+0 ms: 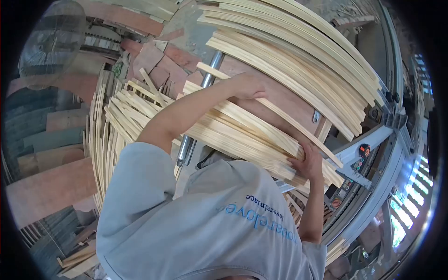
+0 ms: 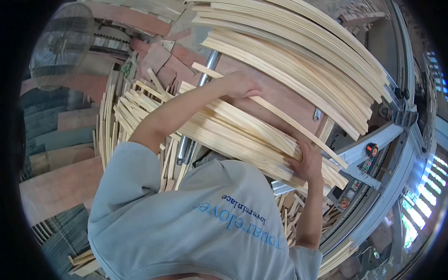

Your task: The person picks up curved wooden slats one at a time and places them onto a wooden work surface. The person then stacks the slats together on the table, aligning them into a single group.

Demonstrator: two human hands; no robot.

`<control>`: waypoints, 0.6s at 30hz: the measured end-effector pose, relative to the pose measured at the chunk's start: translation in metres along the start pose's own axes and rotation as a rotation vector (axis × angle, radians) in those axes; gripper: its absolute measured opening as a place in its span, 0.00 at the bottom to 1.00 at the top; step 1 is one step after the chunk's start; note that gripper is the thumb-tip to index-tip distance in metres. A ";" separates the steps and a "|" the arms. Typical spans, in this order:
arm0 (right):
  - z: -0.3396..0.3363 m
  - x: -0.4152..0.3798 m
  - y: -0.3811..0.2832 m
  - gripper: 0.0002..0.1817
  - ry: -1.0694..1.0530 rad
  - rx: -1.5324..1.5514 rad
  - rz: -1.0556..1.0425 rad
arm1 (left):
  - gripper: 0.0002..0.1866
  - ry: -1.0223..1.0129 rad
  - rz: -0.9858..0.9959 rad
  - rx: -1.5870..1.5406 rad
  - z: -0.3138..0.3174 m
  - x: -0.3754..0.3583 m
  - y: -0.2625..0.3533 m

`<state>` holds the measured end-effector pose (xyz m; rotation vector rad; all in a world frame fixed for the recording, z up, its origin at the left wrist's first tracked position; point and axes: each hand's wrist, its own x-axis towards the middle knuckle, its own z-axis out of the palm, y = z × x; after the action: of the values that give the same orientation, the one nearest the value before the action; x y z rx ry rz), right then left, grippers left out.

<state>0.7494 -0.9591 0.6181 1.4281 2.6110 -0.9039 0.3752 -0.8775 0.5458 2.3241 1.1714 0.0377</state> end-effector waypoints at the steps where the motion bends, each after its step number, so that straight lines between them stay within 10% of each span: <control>1: 0.001 0.000 0.000 0.33 -0.030 -0.016 0.054 | 0.23 -0.062 -0.019 0.081 -0.002 0.005 -0.001; 5: 0.008 0.003 0.007 0.32 0.036 -0.039 0.000 | 0.29 0.151 -0.275 -0.051 -0.006 0.014 -0.008; 18: 0.005 0.007 0.011 0.31 0.096 0.013 -0.028 | 0.27 0.250 0.023 -0.126 0.010 0.002 -0.007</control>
<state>0.7522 -0.9517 0.6067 1.4784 2.7049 -0.8787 0.3739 -0.8772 0.5335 2.2678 1.2217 0.4098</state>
